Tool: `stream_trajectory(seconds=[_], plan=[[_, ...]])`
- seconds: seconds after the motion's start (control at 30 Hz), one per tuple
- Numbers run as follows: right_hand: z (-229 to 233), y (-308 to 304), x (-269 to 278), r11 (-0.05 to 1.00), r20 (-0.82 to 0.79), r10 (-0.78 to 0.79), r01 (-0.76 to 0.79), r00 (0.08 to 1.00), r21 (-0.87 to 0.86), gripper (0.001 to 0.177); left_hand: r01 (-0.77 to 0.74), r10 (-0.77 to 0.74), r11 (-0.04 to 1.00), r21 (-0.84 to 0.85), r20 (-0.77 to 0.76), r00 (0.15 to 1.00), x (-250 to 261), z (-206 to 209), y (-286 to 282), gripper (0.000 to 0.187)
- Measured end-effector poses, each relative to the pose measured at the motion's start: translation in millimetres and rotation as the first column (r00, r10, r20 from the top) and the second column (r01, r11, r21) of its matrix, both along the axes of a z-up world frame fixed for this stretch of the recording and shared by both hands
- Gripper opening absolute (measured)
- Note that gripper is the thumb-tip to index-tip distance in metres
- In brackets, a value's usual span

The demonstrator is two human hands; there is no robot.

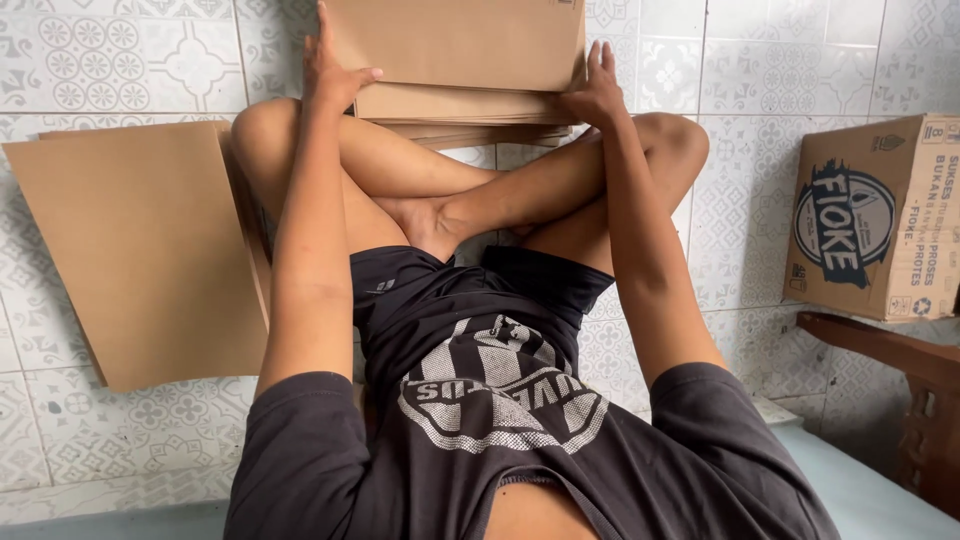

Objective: A person sits on the floor and manually folds brown paper bags from a stack, placing them aside once finished.

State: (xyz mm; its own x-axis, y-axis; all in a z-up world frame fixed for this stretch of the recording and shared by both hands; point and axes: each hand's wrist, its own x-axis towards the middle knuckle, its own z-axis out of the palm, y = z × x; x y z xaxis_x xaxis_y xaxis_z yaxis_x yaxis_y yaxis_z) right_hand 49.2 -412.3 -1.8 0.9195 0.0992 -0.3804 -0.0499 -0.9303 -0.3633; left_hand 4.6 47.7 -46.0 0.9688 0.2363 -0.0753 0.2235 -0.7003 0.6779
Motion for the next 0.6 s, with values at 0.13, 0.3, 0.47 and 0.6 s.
stream_trajectory(seconds=[0.13,0.3,0.47,0.6], plan=[[15.6,-2.6,-3.5,0.860,0.163,-0.253,0.145,0.954,0.489,0.057,-0.044,0.041,0.994,-0.100,-0.037,0.998,5.8,-10.3,6.6,0.099],[26.5,3.8,-6.6,0.773,0.086,-0.349,0.235,0.933,0.589,0.067,-0.067,0.078,0.965,-0.253,0.035,0.996,0.2,13.7,1.5,0.078],[20.2,-1.3,-5.1,0.834,0.134,-0.263,0.155,0.956,0.529,0.067,-0.076,0.103,0.963,-0.257,0.095,0.990,-6.1,22.7,0.8,0.063],[36.2,-0.8,-7.8,0.709,-0.049,-0.308,0.263,0.950,0.655,0.063,-0.043,0.094,0.942,-0.332,0.141,0.986,-10.8,32.5,-0.1,0.062]])
